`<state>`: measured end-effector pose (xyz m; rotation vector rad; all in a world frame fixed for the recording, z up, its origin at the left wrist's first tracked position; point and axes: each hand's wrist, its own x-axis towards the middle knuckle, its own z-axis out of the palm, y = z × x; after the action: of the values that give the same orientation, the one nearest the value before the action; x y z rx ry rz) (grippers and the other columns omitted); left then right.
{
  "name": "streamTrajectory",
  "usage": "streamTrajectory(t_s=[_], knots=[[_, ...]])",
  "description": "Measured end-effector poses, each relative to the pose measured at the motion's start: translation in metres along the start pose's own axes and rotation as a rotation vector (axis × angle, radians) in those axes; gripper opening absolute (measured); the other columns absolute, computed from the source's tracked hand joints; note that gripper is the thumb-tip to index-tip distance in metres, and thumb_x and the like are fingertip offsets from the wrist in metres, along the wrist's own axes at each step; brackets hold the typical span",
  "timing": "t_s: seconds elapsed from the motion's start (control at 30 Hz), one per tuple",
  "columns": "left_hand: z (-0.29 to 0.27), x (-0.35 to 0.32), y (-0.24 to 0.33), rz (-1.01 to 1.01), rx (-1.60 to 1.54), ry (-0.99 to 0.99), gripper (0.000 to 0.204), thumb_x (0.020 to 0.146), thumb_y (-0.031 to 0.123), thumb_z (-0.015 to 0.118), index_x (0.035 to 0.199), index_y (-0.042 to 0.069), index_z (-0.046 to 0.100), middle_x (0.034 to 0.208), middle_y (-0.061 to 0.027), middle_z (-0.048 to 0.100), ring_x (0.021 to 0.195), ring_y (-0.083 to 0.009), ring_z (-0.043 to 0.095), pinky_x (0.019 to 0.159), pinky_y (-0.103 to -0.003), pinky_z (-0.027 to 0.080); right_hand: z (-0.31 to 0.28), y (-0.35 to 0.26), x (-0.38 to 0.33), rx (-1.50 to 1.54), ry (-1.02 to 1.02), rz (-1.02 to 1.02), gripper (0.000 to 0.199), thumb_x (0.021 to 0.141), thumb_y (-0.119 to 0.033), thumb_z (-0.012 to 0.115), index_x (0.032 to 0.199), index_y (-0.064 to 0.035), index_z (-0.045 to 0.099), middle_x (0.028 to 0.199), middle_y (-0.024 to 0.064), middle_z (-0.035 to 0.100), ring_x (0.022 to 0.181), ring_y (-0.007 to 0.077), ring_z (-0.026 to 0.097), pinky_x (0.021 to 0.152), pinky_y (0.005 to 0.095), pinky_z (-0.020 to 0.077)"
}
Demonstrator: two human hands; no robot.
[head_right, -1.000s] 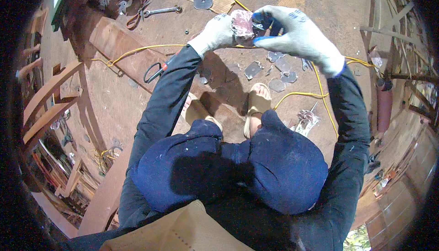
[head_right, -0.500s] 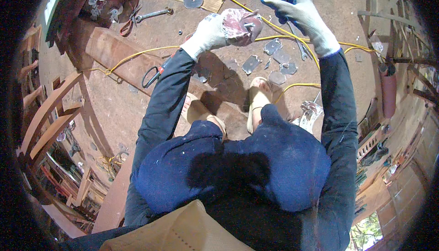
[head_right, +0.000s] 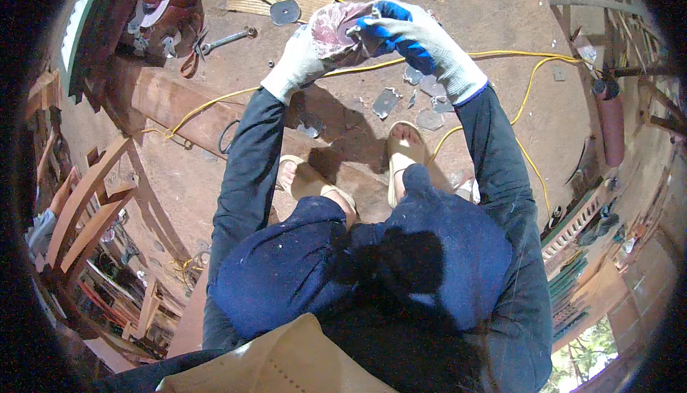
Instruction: The person assembles a small metal component using a wrench and a power drill, then cuts a sheet of sandpaper with scissors and wraps it around a cylindrical object.
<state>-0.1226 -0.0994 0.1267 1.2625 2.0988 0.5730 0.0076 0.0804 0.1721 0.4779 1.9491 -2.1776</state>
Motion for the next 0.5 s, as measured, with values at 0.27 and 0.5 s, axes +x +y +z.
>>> streamTrajectory(t_s=[0.27, 0.5], knots=[[0.003, 0.000, -0.001, 0.056, -0.106, 0.072, 0.037, 0.074, 0.043, 0.063, 0.075, 0.006, 0.067, 0.076, -0.0186, 0.063, 0.072, -0.0365, 0.062, 0.064, -0.042, 0.049, 0.007, 0.011, -0.002, 0.302, 0.019, -0.125, 0.036, 0.089, -0.010, 0.059, 0.123, -0.0016, 0.053, 0.115, 0.0061, 0.061, 0.103, 0.0134, 0.060, 0.092, 0.0257, 0.0471], [-0.005, -0.005, 0.012, 0.060, -0.203, -0.019, 0.031, 0.069, 0.037, 0.070, 0.070, 0.006, 0.064, 0.063, -0.0150, 0.059, 0.058, -0.0307, 0.057, 0.058, -0.037, 0.045, 0.009, 0.018, -0.013, 0.114, 0.044, -0.175, 0.030, 0.090, -0.014, 0.054, 0.118, -0.0045, 0.056, 0.111, 0.0052, 0.062, 0.101, 0.0152, 0.060, 0.091, 0.0293, 0.0471]])
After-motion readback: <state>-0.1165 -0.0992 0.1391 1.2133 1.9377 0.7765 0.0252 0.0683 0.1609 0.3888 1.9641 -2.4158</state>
